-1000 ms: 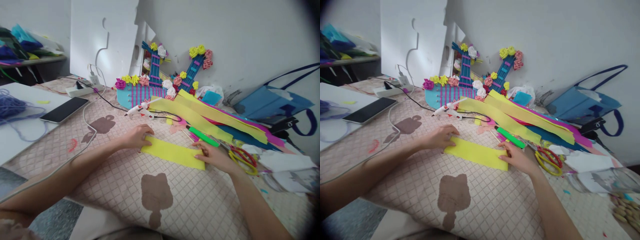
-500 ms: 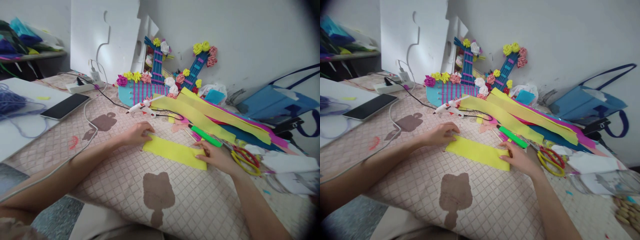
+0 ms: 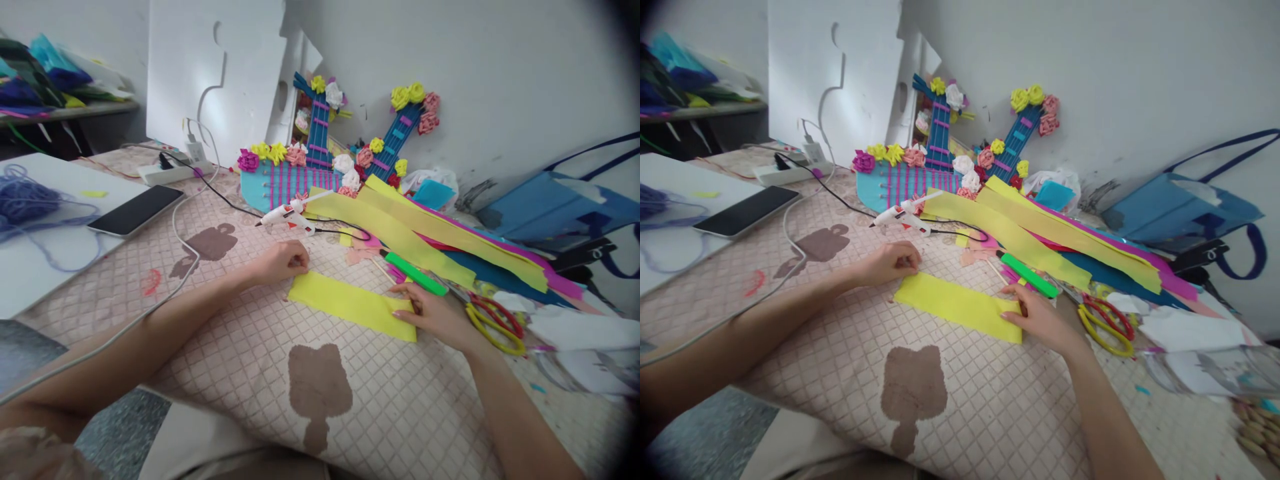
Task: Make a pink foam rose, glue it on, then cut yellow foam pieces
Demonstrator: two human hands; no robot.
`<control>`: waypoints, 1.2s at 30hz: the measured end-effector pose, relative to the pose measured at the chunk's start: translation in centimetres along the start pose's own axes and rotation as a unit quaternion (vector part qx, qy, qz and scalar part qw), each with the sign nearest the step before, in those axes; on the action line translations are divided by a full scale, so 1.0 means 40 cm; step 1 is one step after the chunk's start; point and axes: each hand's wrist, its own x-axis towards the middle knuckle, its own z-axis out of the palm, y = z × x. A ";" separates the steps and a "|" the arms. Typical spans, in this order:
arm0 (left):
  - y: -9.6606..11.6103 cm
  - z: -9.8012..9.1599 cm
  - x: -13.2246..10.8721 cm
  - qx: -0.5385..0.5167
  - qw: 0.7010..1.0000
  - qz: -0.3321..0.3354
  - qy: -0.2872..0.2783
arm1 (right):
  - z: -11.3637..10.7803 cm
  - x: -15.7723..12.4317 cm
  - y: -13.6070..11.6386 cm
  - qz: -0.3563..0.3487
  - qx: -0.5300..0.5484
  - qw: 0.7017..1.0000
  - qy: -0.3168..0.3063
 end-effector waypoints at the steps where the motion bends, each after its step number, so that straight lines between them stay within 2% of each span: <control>1: 0.000 0.001 0.000 0.001 1.000 0.003 0.000 | 0.000 0.000 0.001 -0.003 -0.004 1.000 0.000; 10: 0.004 0.004 -0.002 0.003 1.000 0.021 0.002 | -0.001 -0.003 -0.010 -0.004 -0.040 0.999 0.015; 15: 0.010 0.004 -0.005 0.018 1.000 0.006 0.004 | -0.002 -0.003 -0.012 -0.012 -0.052 0.998 0.013; 18: 0.030 0.000 -0.005 0.040 0.998 0.017 0.043 | -0.003 -0.003 -0.017 -0.012 -0.073 0.997 0.021; 21: 0.078 0.003 -0.006 0.066 0.992 0.077 0.078 | -0.005 -0.005 -0.024 -0.010 -0.083 0.996 0.024; 24: 0.141 0.033 -0.022 0.081 0.988 0.128 0.019 | -0.006 -0.005 -0.028 -0.007 -0.079 0.997 0.022; 28: 0.202 0.112 -0.071 0.180 0.973 0.130 -0.063 | -0.003 -0.004 -0.020 -0.010 -0.046 0.998 0.028; 32: 0.217 0.167 -0.121 0.243 0.962 0.075 -0.099 | 0.001 -0.003 -0.009 -0.006 -0.024 0.999 0.033; 36: 0.217 0.170 -0.133 0.259 0.958 0.061 -0.105 | 0.002 -0.002 -0.006 -0.001 -0.018 0.999 0.029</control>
